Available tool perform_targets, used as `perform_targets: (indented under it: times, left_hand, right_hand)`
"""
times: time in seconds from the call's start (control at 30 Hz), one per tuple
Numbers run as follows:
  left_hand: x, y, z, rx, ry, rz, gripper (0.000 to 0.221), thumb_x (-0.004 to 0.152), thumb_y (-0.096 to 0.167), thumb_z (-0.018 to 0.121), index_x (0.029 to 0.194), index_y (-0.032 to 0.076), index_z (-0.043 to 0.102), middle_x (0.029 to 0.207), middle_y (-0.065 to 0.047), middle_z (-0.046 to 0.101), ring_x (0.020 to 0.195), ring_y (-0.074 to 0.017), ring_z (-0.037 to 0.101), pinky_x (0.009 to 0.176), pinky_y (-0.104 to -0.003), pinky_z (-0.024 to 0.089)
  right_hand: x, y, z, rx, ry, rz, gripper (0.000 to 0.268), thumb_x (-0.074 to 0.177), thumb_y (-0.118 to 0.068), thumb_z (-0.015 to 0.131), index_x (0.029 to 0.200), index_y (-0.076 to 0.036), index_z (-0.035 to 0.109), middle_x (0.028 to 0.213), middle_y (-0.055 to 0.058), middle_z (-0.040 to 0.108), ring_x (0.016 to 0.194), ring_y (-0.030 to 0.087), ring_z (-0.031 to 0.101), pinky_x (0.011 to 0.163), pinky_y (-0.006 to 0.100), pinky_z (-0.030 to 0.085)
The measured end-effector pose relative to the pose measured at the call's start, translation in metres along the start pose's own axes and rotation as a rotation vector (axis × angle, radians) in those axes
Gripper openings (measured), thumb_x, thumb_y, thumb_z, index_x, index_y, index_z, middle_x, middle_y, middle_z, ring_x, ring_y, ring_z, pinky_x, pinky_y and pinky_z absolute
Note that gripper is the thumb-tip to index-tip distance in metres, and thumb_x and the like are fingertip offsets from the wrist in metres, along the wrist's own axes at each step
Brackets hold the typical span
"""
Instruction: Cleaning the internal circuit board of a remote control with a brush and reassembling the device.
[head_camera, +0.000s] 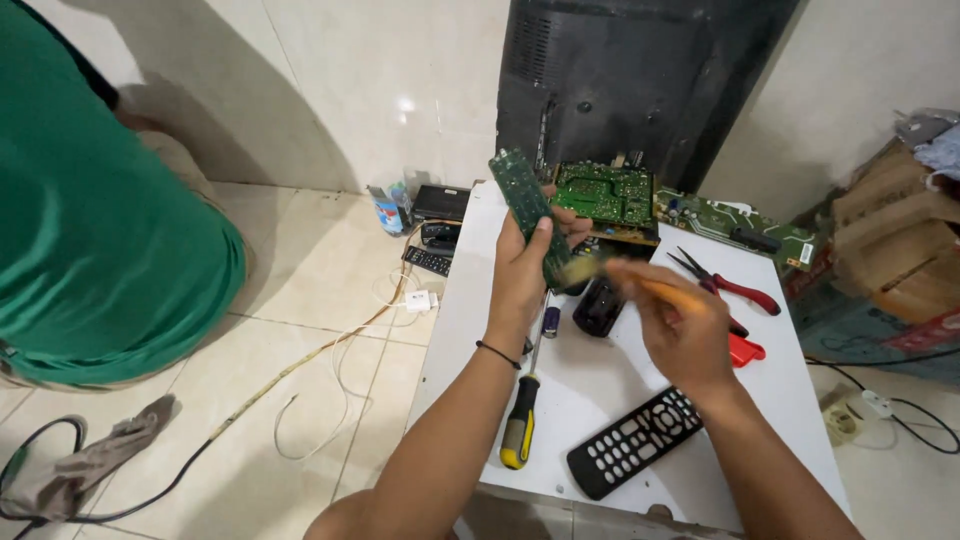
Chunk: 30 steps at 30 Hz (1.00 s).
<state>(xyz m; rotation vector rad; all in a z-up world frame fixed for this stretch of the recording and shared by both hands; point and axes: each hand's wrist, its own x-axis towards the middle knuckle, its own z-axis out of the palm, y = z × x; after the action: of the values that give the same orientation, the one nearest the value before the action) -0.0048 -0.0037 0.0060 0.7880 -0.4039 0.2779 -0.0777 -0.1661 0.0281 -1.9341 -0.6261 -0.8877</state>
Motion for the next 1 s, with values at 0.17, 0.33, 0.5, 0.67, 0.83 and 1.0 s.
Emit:
perform_targets:
  times: [0.17,0.33,0.5,0.67,0.83,1.0]
  left_hand:
    - [0.0,-0.006,-0.005,-0.025,0.004,-0.031,0.035,0.109,0.001,0.038,0.143,-0.007,0.043,0.106,-0.023,0.064,0.103,-0.0378,0.07,0.096,-0.054,0.059]
    - [0.002,-0.005,-0.007,-0.013,0.02,-0.06,0.037,0.11,0.004,0.037,0.145,-0.006,0.041,0.106,-0.025,0.063,0.102,-0.042,0.069,0.097,-0.059,0.058]
    - [0.006,-0.006,-0.012,0.048,0.064,-0.106,0.033,0.112,0.011,0.035,0.143,-0.001,0.035,0.104,-0.026,0.065,0.094,-0.0459,0.071,0.083,-0.057,0.063]
    - [0.009,-0.004,-0.015,0.171,0.09,-0.123,0.033,0.111,0.016,0.036,0.142,0.004,0.036,0.099,-0.026,0.067,0.085,-0.0437,0.074,0.071,-0.052,0.068]
    - [0.009,0.007,-0.008,0.263,0.168,-0.196,0.037,0.11,0.017,0.033,0.144,0.002,0.035,0.095,-0.023,0.065,0.079,-0.0402,0.074,0.067,-0.048,0.069]
    - [0.006,0.013,-0.003,0.345,0.206,-0.225,0.044,0.107,0.015,0.038,0.149,0.001,0.034,0.095,-0.02,0.061,0.081,-0.0404,0.075,0.07,-0.049,0.07]
  right_hand:
    - [0.001,-0.002,-0.006,0.105,0.015,-0.007,0.015,0.1,-0.001,0.067,0.112,0.002,0.074,0.107,0.02,0.077,0.102,0.032,0.074,0.083,0.044,0.061]
    - [-0.01,0.02,-0.008,0.596,-0.01,0.502,0.031,0.106,-0.021,0.053,0.106,0.006,0.068,0.095,0.019,0.072,0.073,0.022,0.075,0.059,0.039,0.068]
    - [-0.008,0.04,-0.022,0.433,0.021,0.633,0.049,0.112,-0.032,0.054,0.092,0.011,0.064,0.074,0.027,0.061,0.053,0.03,0.065,0.042,0.04,0.055]
    - [0.004,0.0,-0.013,-0.028,-0.404,0.627,0.049,0.098,-0.036,0.066,0.068,0.003,0.069,0.048,0.021,0.06,0.043,0.033,0.061,0.045,0.041,0.047]
    - [-0.003,0.003,-0.001,-0.476,-0.584,0.465,0.054,0.098,-0.053,0.064,0.086,-0.001,0.075,0.062,0.016,0.073,0.059,0.032,0.073,0.052,0.04,0.056]
    - [-0.019,0.024,0.003,-0.479,-0.177,0.117,0.028,0.091,-0.029,0.082,0.113,-0.015,0.074,0.068,0.003,0.062,0.071,0.024,0.069,0.065,0.036,0.055]
